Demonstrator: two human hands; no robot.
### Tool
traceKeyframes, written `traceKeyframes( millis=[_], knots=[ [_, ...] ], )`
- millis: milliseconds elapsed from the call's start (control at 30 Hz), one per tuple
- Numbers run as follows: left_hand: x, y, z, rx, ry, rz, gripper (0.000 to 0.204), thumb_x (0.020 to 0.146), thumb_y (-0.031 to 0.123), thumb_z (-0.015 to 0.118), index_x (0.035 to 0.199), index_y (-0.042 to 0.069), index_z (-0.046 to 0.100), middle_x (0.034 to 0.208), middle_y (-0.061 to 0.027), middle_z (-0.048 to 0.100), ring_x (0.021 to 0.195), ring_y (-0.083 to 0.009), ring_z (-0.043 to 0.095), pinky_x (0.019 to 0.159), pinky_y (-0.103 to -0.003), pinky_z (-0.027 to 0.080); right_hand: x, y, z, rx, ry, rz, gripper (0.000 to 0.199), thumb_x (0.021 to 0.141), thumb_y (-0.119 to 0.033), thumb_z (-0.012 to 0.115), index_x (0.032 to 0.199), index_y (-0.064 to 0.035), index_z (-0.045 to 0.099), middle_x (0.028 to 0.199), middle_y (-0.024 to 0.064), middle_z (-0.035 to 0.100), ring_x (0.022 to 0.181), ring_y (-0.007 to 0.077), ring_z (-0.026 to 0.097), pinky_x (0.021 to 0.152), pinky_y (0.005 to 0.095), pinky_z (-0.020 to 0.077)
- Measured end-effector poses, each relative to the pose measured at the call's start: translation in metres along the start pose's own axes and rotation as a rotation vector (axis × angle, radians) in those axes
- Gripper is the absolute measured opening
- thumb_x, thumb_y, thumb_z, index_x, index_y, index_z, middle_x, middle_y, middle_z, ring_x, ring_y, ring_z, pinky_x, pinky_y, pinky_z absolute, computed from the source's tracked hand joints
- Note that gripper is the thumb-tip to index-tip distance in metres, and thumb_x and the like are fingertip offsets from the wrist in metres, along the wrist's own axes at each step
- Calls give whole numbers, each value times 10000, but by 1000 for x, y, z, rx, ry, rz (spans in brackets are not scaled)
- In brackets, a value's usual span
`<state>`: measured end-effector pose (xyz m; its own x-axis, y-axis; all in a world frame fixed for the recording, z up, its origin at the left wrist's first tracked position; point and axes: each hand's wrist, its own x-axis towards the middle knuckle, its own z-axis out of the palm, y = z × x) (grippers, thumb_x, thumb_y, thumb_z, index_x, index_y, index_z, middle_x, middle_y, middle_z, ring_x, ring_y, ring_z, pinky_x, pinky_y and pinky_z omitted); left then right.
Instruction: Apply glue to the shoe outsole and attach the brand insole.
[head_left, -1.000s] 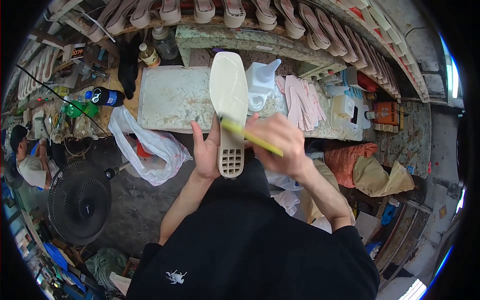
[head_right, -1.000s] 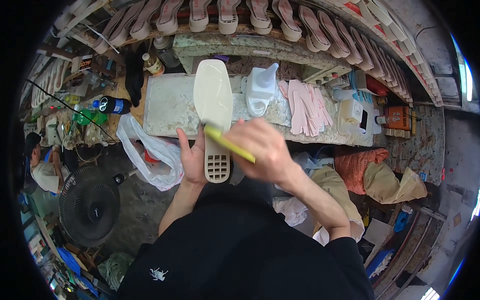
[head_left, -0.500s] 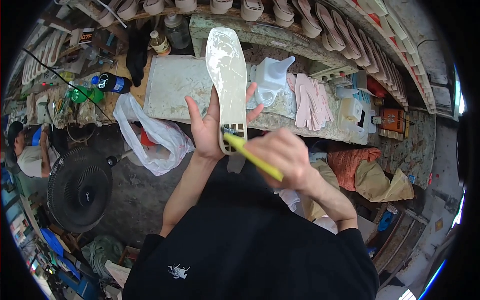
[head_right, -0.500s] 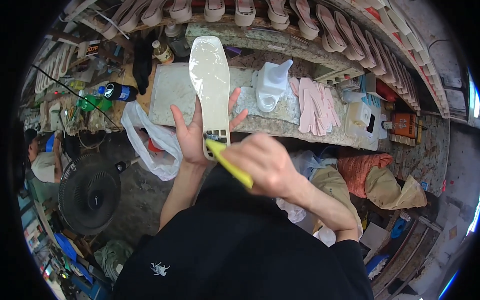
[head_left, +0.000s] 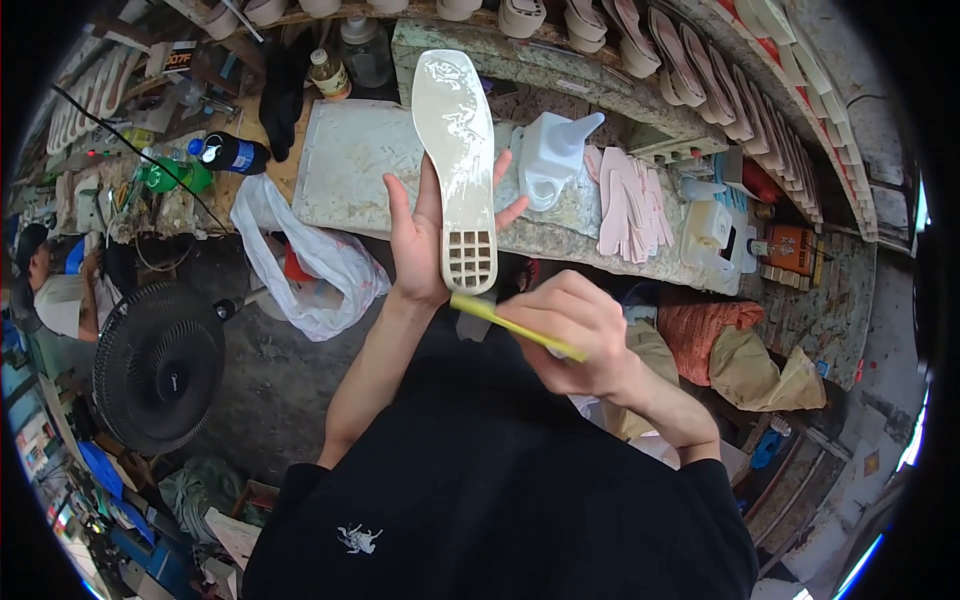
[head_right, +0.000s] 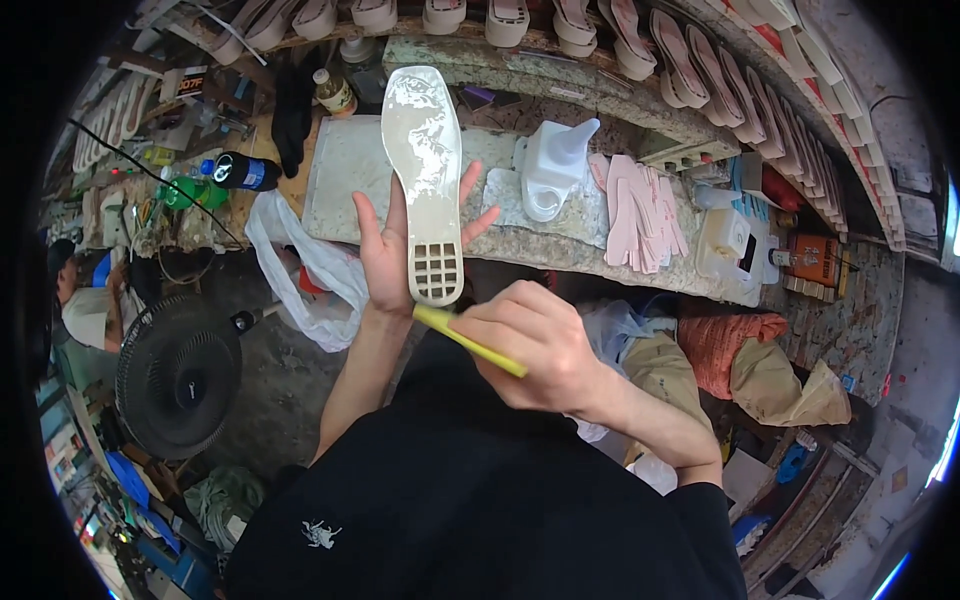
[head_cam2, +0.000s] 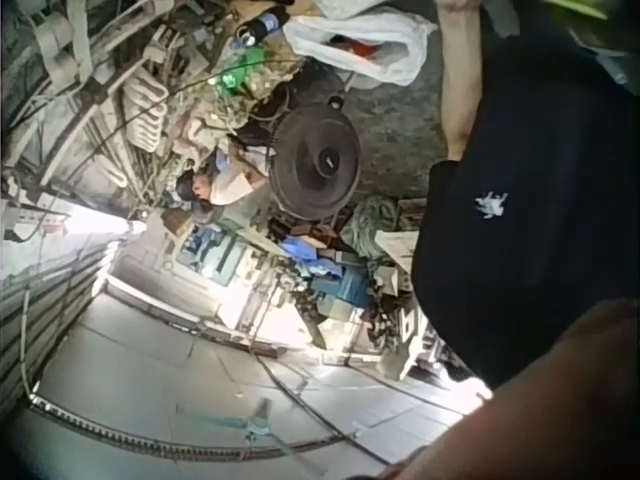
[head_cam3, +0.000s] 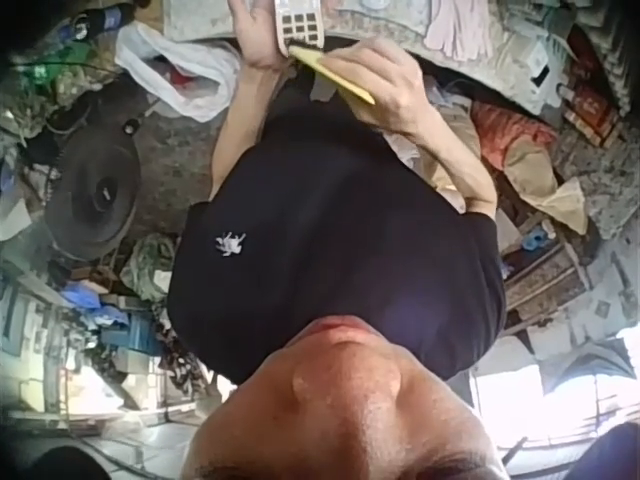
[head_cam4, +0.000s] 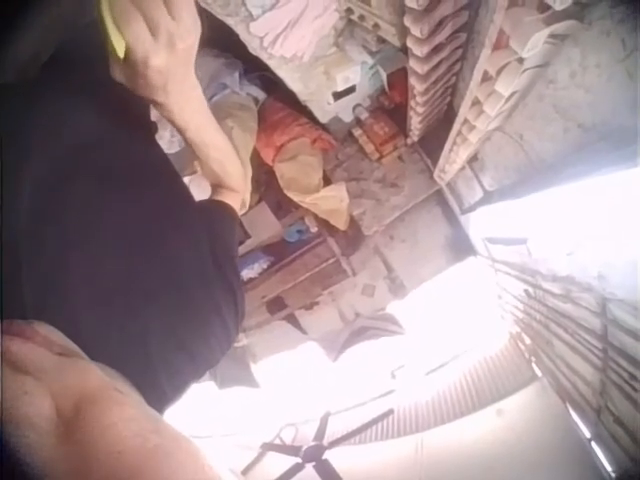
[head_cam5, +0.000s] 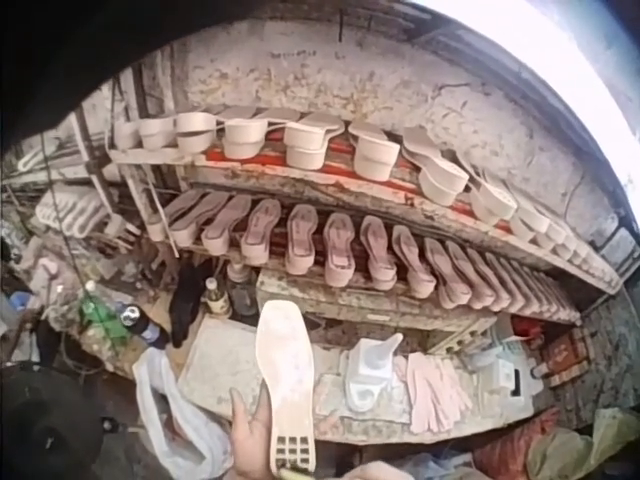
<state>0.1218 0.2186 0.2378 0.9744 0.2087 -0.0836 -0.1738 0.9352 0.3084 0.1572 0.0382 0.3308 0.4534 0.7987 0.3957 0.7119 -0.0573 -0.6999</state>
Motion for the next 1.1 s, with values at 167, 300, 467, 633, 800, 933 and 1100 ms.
traceKeyframes(
  millis=[167, 300, 467, 633, 800, 933, 1100],
  knots=[
    [-9, -8, -3, 65, -52, -83, 832, 1041, 779, 135, 1714, 290, 112, 1722, -56, 295, 1594, -373, 271, 1177, -637, 431, 22, 37, -12, -370, 187, -17, 363, 754, 86, 760, 1099, -27, 746, 977, 96, 752, 791, 259, 671, 678, 378, 544],
    [-9, -14, 6, 5, -69, -74, 825, 1037, 780, 149, 1712, 308, 90, 1736, -56, 243, 1580, -417, 283, 1148, -699, 431, 9, 26, -21, -268, -26, -141, 441, 678, 40, 806, 1113, 2, 739, 997, 108, 738, 809, 274, 672, 709, 383, 554],
    [-11, -15, 6, 84, -68, -66, 796, 1059, 745, 162, 1709, 292, 87, 1732, -78, 240, 1585, -456, 241, 1138, -736, 421, -11, 13, -21, 97, 94, 248, 273, 784, 109, 751, 1031, -3, 780, 931, 127, 775, 782, 272, 712, 701, 358, 558],
    [-23, -24, 6, 74, -128, -134, 827, 1046, 763, 173, 1711, 299, 16, 1750, -80, 192, 1568, -463, 285, 1094, -712, 481, 17, 76, -22, -255, 492, 336, 123, 918, 19, 742, 1040, 30, 737, 896, 145, 740, 787, 256, 724, 714, 353, 549],
    [-31, -25, 0, 95, -121, -170, 820, 1039, 773, 162, 1709, 331, -6, 1746, -87, 203, 1545, -480, 326, 1085, -713, 487, 9, 47, -36, -20, 309, 39, 246, 808, 94, 765, 1034, -3, 762, 912, 113, 766, 798, 248, 711, 734, 325, 554],
    [-37, -28, 6, 108, -166, -218, 830, 1030, 782, 171, 1706, 349, -41, 1744, -118, 202, 1533, -522, 320, 1053, -704, 519, 16, 73, -31, -246, 412, 159, 216, 825, 64, 779, 1023, -21, 762, 941, 134, 767, 824, 269, 731, 736, 348, 561],
    [-43, -28, 6, 78, -188, -241, 822, 1029, 779, 170, 1697, 374, -88, 1754, -122, 158, 1529, -563, 289, 1030, -695, 541, 44, 89, -58, 15, 613, 267, 134, 889, -9, 776, 1022, 6, 776, 935, 117, 766, 949, 243, 729, 850, 357, 569]
  ],
)
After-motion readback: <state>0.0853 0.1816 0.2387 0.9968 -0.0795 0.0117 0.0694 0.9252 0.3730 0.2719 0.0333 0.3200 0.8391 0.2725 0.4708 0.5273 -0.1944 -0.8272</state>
